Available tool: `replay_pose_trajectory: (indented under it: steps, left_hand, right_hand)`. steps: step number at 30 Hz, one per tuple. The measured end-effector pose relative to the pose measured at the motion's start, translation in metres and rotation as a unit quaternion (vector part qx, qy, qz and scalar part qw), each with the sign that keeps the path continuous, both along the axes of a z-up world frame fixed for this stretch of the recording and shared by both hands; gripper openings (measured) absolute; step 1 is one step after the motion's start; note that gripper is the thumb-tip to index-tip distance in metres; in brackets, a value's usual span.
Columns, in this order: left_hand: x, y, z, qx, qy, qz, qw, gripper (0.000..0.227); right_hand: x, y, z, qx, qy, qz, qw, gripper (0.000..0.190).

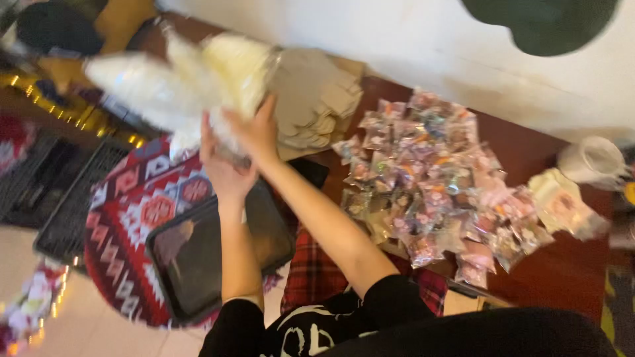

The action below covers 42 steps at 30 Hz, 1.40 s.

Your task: Organizing and arranging small packaged items onto a black tray and sorting them on the work surface.

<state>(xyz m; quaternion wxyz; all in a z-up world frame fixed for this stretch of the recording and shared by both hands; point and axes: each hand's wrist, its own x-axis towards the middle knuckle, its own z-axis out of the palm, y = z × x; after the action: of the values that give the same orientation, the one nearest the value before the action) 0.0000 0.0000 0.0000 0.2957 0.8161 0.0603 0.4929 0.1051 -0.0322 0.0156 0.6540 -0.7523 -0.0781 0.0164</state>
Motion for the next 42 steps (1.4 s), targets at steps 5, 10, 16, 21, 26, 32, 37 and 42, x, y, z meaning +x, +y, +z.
replay_pose_trajectory:
  steps: [5, 10, 16, 21, 26, 32, 37, 42]
  left_hand:
    - [0.109, -0.012, -0.006, 0.055, 0.122, -0.020, 0.991, 0.080]
    - [0.205, -0.005, -0.099, 0.034, 0.236, -0.051, 0.970, 0.065]
    - [0.241, -0.017, -0.173, 0.046, 0.460, -0.073, 0.884, 0.081]
    - [0.187, -0.021, -0.140, 0.006, 0.235, -0.067, 0.970, 0.076]
    - [0.024, -0.033, -0.214, -0.124, 0.163, 0.052, 0.977, 0.059]
    - [-0.202, -0.111, -0.395, -0.584, 0.321, 0.131, 0.734, 0.045]
    - [-0.226, -0.085, -0.445, -0.773, 0.365, 0.085, 0.512, 0.066]
    - [-0.216, -0.092, -0.433, -0.817, 0.141, -0.129, 0.544, 0.063]
  right_hand:
    - [0.152, -0.056, -0.035, 0.116, 0.128, -0.061, 0.983, 0.121]
    - [0.268, -0.081, -0.167, 0.011, 0.125, -0.099, 0.987, 0.131]
    - [0.303, -0.088, -0.176, -0.275, 0.205, 0.026, 0.939, 0.131]
    - [0.323, -0.105, -0.176, -0.401, 0.162, 0.112, 0.894, 0.111]
    - [0.265, -0.148, -0.062, -0.433, 0.127, 0.165, 0.877, 0.094]
    - [0.227, -0.199, 0.027, -0.376, -0.031, 0.290, 0.879, 0.064]
    - [0.148, -0.272, 0.048, -0.344, -0.217, 0.304, 0.861, 0.049]
    - [0.073, -0.255, 0.072, -0.452, -0.167, 0.383, 0.789, 0.043]
